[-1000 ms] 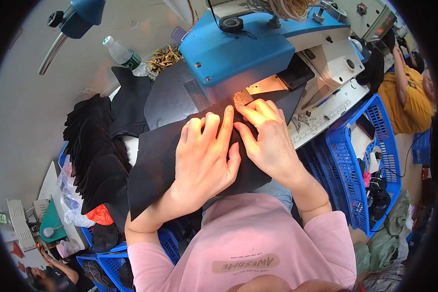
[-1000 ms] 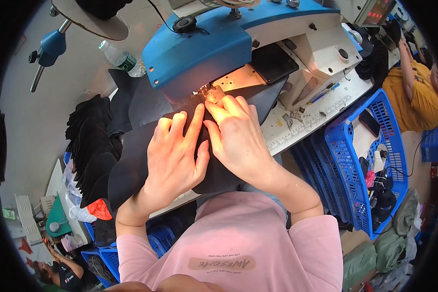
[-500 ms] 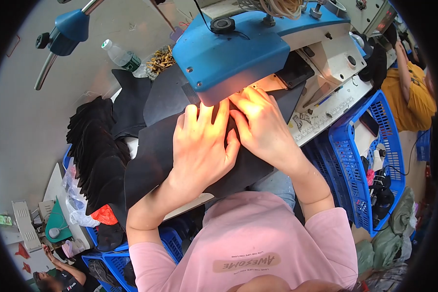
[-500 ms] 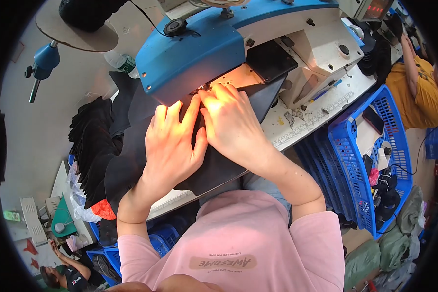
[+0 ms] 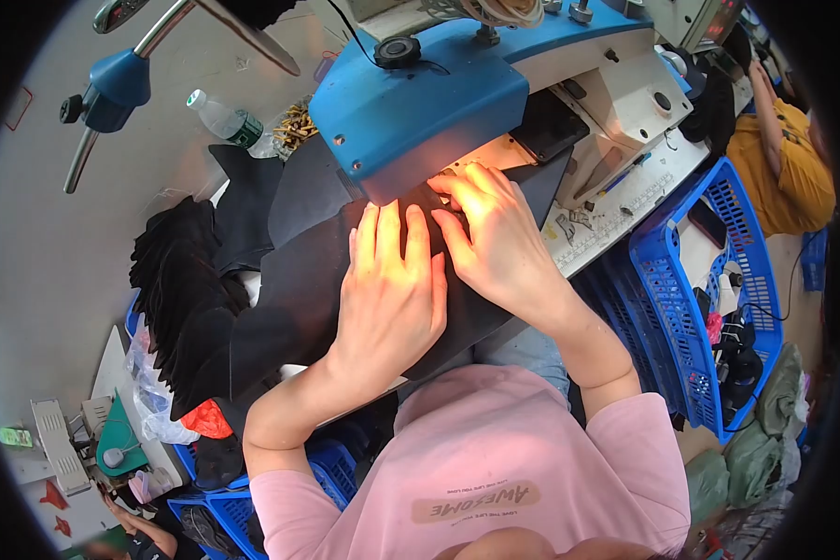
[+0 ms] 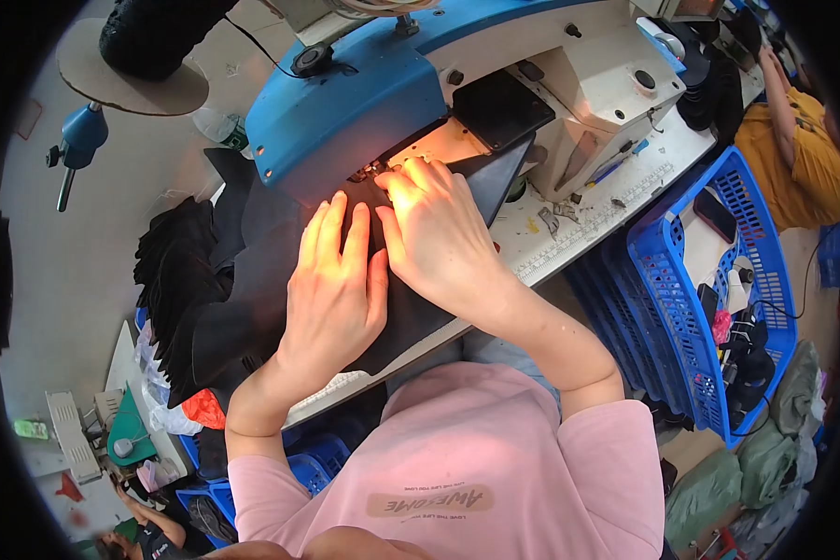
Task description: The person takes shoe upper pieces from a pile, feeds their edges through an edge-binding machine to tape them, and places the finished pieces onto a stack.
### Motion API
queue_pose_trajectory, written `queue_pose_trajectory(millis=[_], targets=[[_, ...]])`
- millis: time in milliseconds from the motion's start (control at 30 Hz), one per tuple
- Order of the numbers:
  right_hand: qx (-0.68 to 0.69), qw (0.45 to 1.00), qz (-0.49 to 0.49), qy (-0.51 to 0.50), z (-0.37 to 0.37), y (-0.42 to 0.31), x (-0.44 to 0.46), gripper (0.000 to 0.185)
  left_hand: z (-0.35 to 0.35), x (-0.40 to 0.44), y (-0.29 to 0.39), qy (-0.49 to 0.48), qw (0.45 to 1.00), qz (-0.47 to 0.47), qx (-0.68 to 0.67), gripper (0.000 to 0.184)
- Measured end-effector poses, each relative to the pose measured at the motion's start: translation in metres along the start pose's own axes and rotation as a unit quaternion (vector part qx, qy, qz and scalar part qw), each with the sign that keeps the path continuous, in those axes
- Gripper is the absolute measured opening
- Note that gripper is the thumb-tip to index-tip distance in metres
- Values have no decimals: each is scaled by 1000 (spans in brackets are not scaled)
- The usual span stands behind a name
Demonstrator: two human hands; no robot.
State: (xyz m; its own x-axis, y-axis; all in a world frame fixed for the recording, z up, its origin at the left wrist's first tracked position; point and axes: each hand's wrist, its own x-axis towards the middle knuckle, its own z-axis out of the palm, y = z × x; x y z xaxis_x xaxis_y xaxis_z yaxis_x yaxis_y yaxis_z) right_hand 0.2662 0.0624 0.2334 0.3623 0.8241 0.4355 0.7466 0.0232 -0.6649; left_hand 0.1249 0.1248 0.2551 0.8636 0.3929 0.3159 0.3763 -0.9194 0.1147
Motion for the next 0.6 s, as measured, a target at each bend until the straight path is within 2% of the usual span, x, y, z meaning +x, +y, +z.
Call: queue_pose_trajectory(millis=[100,233,433,600], targets=[[-3,1000,-1,11,2,1,-1,25,-2,6,0,-12,997,-38,-60,42],[4,1000,4,19,6,3,-1,23,1,9,-6,8,999,6,-36,40],[6,999,4,31,5,2,0,22,-1,15,-12,-12,998,-13,-66,40],[6,999,-9,42,5,4,0,22,3,17,-31,-3,999,16,-50,43]])
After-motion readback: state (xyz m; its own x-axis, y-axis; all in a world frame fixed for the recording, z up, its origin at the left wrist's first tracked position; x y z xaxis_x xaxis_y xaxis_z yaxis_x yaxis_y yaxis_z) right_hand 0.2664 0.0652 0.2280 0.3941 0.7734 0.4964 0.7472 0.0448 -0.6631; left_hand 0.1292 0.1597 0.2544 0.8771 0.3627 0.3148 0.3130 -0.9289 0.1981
